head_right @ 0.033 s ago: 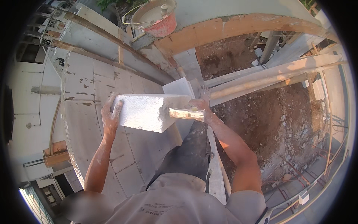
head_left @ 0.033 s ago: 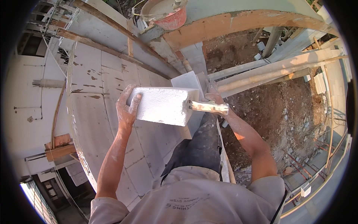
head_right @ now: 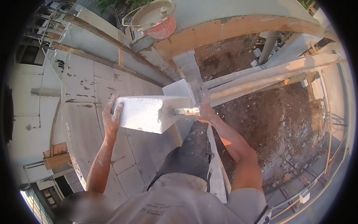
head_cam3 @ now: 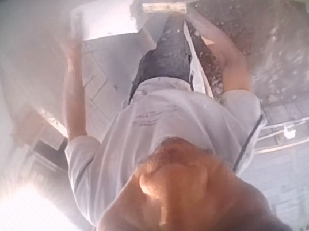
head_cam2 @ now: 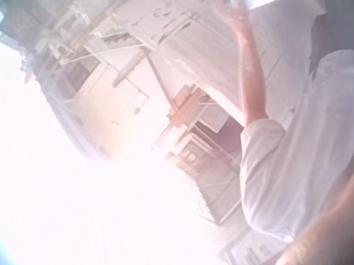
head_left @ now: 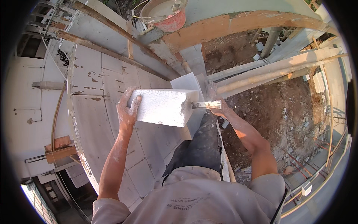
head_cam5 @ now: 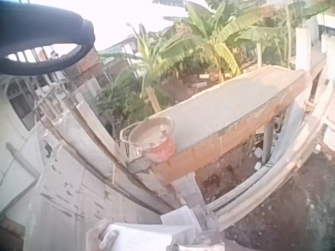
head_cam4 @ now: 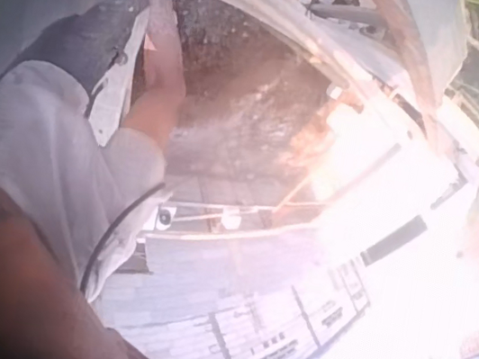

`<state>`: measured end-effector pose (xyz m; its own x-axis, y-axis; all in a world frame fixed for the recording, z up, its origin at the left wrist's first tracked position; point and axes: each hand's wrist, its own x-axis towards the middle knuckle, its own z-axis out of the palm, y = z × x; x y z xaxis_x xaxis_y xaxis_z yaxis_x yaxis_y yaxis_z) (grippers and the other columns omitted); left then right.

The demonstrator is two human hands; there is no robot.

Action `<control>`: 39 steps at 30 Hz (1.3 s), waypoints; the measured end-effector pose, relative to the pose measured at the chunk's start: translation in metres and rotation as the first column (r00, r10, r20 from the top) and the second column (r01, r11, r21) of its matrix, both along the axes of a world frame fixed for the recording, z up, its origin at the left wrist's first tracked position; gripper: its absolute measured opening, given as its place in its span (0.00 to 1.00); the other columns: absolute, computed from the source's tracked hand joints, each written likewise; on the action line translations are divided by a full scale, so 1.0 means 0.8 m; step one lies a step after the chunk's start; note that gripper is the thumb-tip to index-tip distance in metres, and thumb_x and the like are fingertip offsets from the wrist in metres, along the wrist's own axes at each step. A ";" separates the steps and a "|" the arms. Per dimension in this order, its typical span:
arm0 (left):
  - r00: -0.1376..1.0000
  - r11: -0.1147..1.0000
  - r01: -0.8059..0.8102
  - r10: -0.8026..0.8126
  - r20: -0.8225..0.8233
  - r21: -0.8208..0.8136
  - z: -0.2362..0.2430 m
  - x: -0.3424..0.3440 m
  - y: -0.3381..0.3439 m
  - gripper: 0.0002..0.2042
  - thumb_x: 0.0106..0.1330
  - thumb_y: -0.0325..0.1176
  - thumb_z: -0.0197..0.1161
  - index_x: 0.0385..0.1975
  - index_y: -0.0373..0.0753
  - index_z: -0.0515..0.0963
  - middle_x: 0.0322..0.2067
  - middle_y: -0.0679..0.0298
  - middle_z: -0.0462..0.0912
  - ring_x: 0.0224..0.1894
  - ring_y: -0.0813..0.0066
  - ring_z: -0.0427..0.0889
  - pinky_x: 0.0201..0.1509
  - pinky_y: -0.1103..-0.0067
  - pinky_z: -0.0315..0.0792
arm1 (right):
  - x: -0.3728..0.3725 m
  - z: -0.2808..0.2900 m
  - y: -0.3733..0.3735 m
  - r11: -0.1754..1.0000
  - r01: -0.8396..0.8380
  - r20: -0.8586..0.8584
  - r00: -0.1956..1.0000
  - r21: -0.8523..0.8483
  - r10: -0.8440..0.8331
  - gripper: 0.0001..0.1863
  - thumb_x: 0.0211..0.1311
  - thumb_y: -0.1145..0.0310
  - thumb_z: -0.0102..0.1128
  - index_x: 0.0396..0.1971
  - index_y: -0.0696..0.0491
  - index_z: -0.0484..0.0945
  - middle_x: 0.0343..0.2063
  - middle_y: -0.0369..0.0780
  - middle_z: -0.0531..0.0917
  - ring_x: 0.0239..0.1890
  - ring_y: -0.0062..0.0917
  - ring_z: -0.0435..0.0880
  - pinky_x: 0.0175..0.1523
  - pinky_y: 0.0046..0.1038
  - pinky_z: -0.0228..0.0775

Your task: The person applies mortar to a white block and a wall section using a trowel, then places the block onto the wall and taps it into position. The person repeats this process with additional blocks.

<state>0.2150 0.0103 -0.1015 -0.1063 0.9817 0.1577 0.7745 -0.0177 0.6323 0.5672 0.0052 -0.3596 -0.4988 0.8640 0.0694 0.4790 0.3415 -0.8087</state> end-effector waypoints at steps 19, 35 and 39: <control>0.996 0.997 0.060 -0.056 0.075 -0.051 0.013 -0.008 0.029 0.24 0.54 0.52 0.73 0.42 0.39 0.82 0.49 0.49 0.81 0.41 0.52 0.87 0.41 0.68 0.82 | 0.006 -0.016 0.428 0.620 0.765 0.182 0.644 -0.172 -0.744 0.14 0.57 0.65 0.57 0.39 0.58 0.80 0.37 0.56 0.84 0.45 0.52 0.83 0.51 0.46 0.73; 0.993 0.972 0.082 -0.062 0.096 -0.218 0.009 -0.022 0.018 0.20 0.60 0.48 0.68 0.45 0.39 0.81 0.53 0.46 0.78 0.49 0.47 0.80 0.49 0.63 0.77 | -0.094 0.134 0.608 0.465 0.874 -0.534 0.464 0.143 -0.707 0.13 0.65 0.71 0.50 0.43 0.62 0.79 0.42 0.51 0.79 0.45 0.42 0.76 0.54 0.42 0.67; 0.987 0.968 0.135 -0.112 0.115 -0.213 0.012 -0.019 0.025 0.18 0.60 0.44 0.68 0.46 0.40 0.80 0.57 0.46 0.74 0.54 0.40 0.77 0.52 0.58 0.76 | -0.145 0.250 0.626 0.684 0.189 0.233 0.849 0.705 -0.475 0.17 0.64 0.55 0.56 0.34 0.53 0.86 0.39 0.42 0.84 0.49 0.38 0.77 0.52 0.41 0.64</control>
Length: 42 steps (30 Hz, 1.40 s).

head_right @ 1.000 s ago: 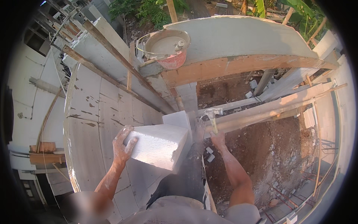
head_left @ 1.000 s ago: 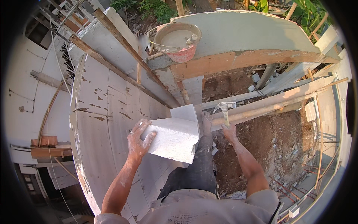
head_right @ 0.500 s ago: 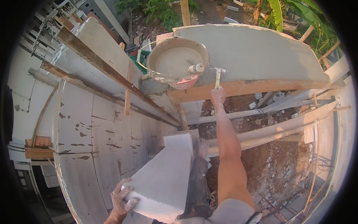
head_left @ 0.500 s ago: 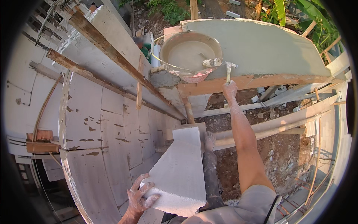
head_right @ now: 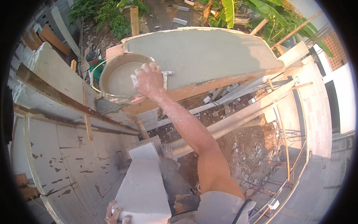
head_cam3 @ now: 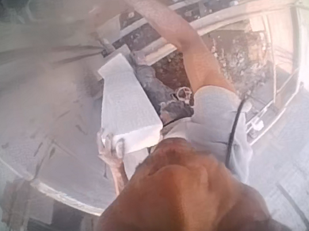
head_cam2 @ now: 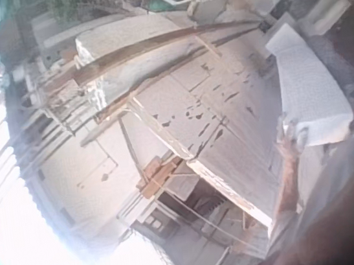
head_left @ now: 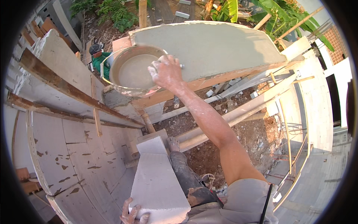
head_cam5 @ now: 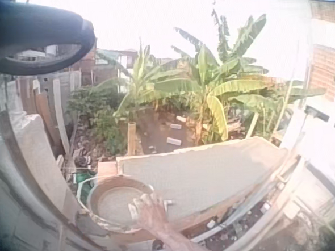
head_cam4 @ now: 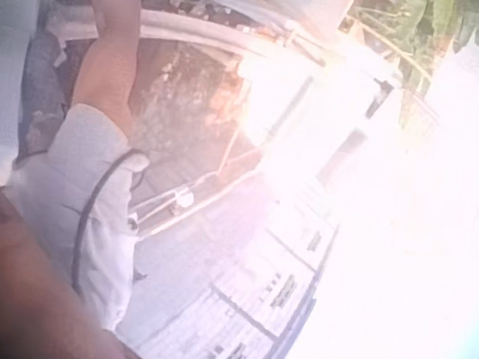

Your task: The person applies mortar to a white block and a wall section using a trowel, then places the block onto the wall and taps it into position. The person repeats this process with additional blocks.

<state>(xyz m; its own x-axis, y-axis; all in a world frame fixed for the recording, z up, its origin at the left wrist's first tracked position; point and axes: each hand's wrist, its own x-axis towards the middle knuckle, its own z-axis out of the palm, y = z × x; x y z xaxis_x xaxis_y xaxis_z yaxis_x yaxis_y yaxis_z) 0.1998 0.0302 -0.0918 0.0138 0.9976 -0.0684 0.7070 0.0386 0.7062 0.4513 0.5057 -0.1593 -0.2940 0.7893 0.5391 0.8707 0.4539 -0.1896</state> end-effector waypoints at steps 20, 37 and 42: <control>0.997 0.998 0.054 -0.051 -0.057 0.043 0.010 0.006 0.008 0.18 0.62 0.39 0.68 0.48 0.35 0.78 0.55 0.45 0.75 0.53 0.44 0.77 0.56 0.61 0.72 | -0.025 0.090 0.071 0.895 0.183 0.662 0.734 -0.406 0.150 0.12 0.57 0.61 0.62 0.39 0.45 0.88 0.42 0.38 0.88 0.45 0.31 0.88 0.44 0.33 0.79; 0.998 0.954 -0.054 0.050 0.024 0.296 -0.009 -0.005 0.004 0.24 0.50 0.50 0.75 0.46 0.46 0.83 0.54 0.52 0.78 0.53 0.50 0.81 0.52 0.60 0.79 | 0.049 0.006 0.023 0.362 -0.250 -0.395 0.821 -0.898 -0.412 0.19 0.64 0.56 0.54 0.40 0.59 0.78 0.23 0.38 0.78 0.20 0.22 0.78 0.21 0.29 0.72; 0.981 0.936 0.191 -0.173 -0.086 0.294 -0.005 -0.020 -0.003 0.38 0.44 0.59 0.76 0.55 0.48 0.77 0.59 0.50 0.72 0.58 0.47 0.76 0.56 0.57 0.77 | 0.041 0.018 -0.007 0.322 -0.402 -0.513 0.712 -0.857 -0.479 0.17 0.69 0.56 0.51 0.41 0.58 0.75 0.21 0.36 0.76 0.15 0.19 0.73 0.16 0.24 0.69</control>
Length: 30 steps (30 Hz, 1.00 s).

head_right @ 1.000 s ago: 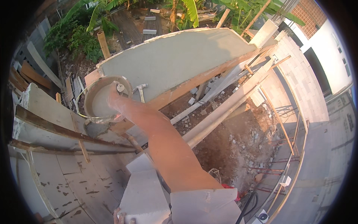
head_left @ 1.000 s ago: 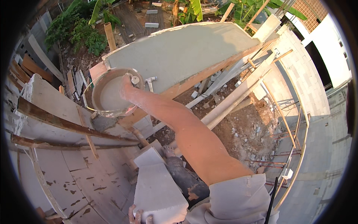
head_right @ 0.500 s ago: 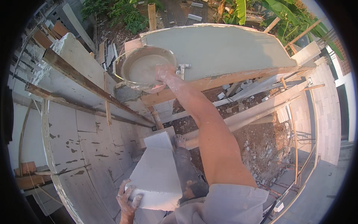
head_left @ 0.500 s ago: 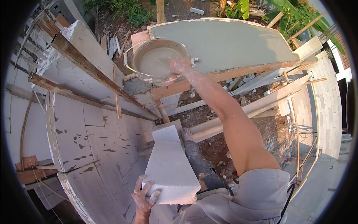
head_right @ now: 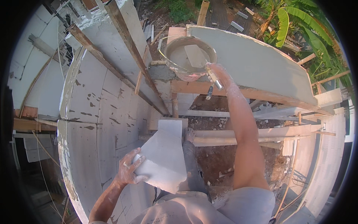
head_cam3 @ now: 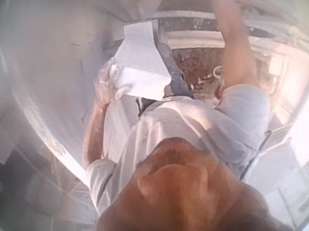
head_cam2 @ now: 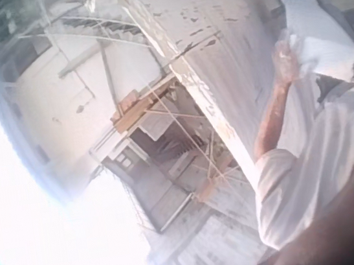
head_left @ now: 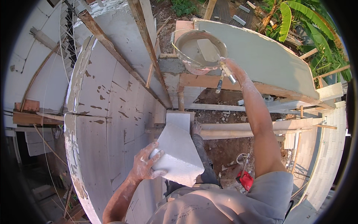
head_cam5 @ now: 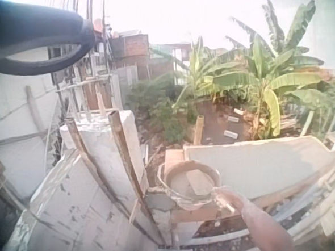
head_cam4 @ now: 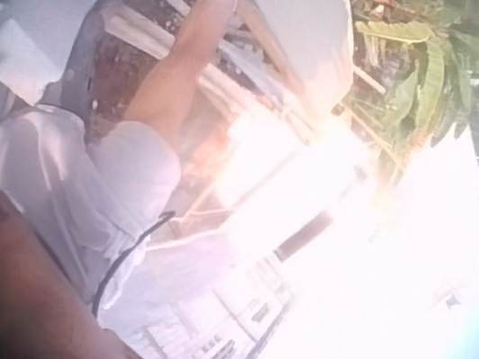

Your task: The person applies mortar to a white block and a wall section using a trowel, then places the block onto the wall and taps it into position. The person repeats this process with additional blocks.

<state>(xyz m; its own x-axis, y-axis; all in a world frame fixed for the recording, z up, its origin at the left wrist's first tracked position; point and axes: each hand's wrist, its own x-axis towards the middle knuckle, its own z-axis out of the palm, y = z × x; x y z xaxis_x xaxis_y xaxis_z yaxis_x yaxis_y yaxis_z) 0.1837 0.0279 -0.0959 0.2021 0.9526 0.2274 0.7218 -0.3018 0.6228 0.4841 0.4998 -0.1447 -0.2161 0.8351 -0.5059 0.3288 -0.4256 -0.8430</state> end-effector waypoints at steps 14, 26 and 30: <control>0.956 0.953 0.260 -0.277 -0.099 -0.154 -0.013 -0.035 -0.007 0.54 0.48 0.45 0.75 0.73 0.39 0.46 0.70 0.46 0.53 0.71 0.47 0.59 0.74 0.62 0.58 | 0.054 0.195 -0.315 0.963 -0.206 -0.191 0.966 -0.172 0.173 0.16 0.72 0.57 0.53 0.43 0.57 0.73 0.28 0.39 0.77 0.19 0.17 0.75 0.18 0.20 0.69; 0.960 0.955 0.235 -0.258 0.112 0.180 -0.046 -0.041 -0.023 0.58 0.46 0.50 0.77 0.73 0.37 0.46 0.72 0.47 0.54 0.70 0.47 0.61 0.71 0.63 0.60 | 0.050 0.193 -0.643 0.722 -0.522 0.608 0.774 0.454 0.178 0.24 0.62 0.60 0.63 0.54 0.57 0.77 0.39 0.50 0.85 0.45 0.43 0.84 0.48 0.37 0.75; 0.964 0.985 0.169 -0.156 0.217 -0.043 -0.032 -0.036 -0.035 0.59 0.44 0.51 0.78 0.73 0.36 0.47 0.70 0.47 0.60 0.68 0.50 0.66 0.70 0.65 0.62 | 0.017 0.178 -0.668 0.722 -0.511 0.706 0.707 0.466 0.045 0.23 0.60 0.60 0.65 0.54 0.53 0.79 0.41 0.53 0.84 0.52 0.50 0.79 0.55 0.44 0.72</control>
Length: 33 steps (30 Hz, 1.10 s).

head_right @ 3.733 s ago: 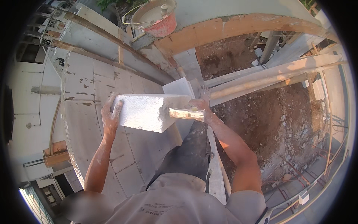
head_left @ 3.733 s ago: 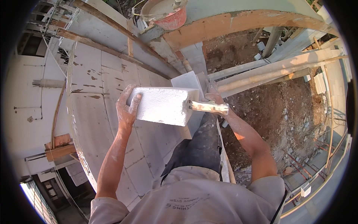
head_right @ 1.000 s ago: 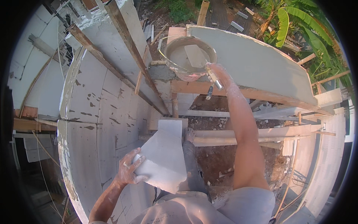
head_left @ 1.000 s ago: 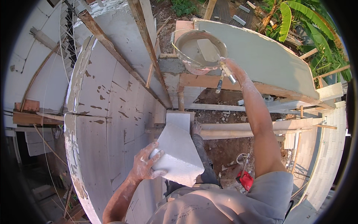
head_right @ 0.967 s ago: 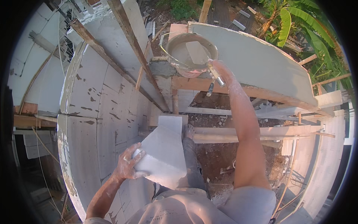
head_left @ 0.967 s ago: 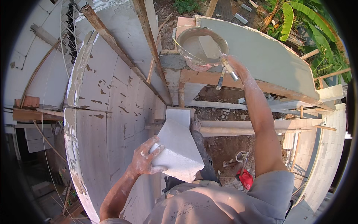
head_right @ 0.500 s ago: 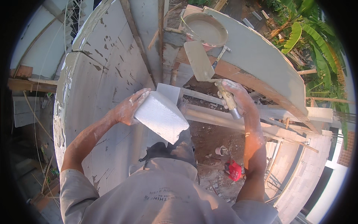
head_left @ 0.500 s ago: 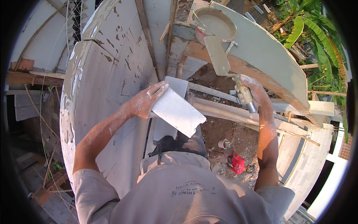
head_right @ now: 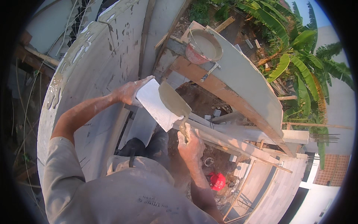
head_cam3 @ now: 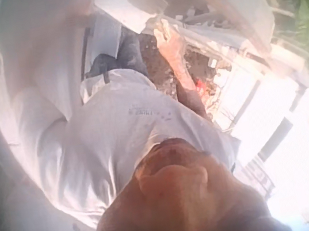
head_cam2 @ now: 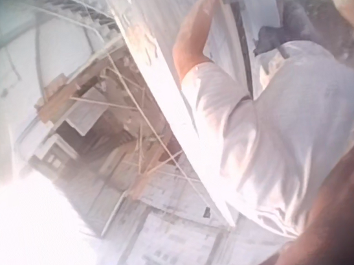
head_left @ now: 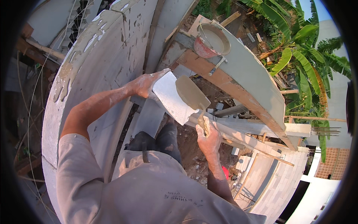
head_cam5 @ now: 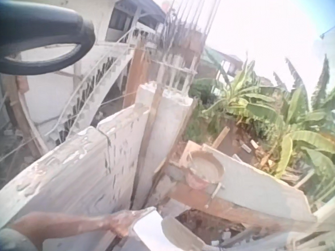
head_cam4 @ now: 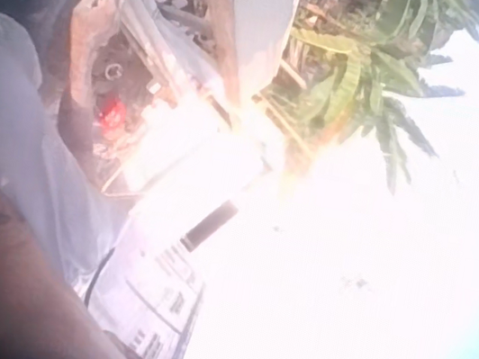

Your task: The person applies mortar to a white block and a wall section using a trowel, then places the block onto the wall and taps it into position. The person repeats this process with additional blocks.

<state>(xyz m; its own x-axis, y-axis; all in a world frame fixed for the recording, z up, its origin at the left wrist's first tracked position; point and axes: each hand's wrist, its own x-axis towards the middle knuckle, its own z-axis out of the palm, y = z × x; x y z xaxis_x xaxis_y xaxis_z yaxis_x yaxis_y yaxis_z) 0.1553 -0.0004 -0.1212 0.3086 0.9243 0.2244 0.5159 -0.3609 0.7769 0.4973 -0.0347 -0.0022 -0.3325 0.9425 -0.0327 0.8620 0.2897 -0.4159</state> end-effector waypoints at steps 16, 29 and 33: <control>0.998 0.997 0.037 -0.040 -0.050 -0.062 -0.001 -0.019 0.014 0.53 0.43 0.37 0.76 0.72 0.40 0.51 0.60 0.46 0.73 0.59 0.47 0.74 0.61 0.64 0.70 | -0.053 -0.005 -0.023 0.979 -0.069 -0.098 0.991 0.190 0.088 0.23 0.57 0.64 0.66 0.53 0.57 0.79 0.36 0.48 0.82 0.39 0.46 0.83 0.44 0.40 0.75; 0.968 0.994 0.084 -0.097 -0.231 -0.068 -0.019 -0.028 0.029 0.56 0.44 0.41 0.77 0.72 0.36 0.48 0.66 0.45 0.65 0.64 0.48 0.70 0.67 0.65 0.67 | -0.043 -0.033 -0.085 0.966 0.013 -0.219 0.975 0.260 0.046 0.23 0.53 0.66 0.69 0.50 0.57 0.80 0.35 0.49 0.82 0.37 0.43 0.84 0.41 0.37 0.77; 0.959 0.983 0.106 -0.140 -0.247 -0.148 -0.023 -0.030 0.036 0.55 0.46 0.44 0.75 0.73 0.37 0.46 0.64 0.44 0.67 0.63 0.45 0.70 0.65 0.63 0.68 | -0.039 -0.067 -0.104 0.960 0.092 -0.220 0.975 0.263 -0.033 0.24 0.52 0.67 0.70 0.50 0.57 0.79 0.35 0.48 0.82 0.36 0.41 0.83 0.40 0.36 0.77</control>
<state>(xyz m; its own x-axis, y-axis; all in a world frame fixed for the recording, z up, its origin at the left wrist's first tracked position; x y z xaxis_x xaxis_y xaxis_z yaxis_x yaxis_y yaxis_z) 0.1312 0.0281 -0.1393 0.4528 0.8916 0.0015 0.6616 -0.3371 0.6698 0.4659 -0.1183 -0.0555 -0.2439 0.9252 0.2907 0.7829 0.3648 -0.5040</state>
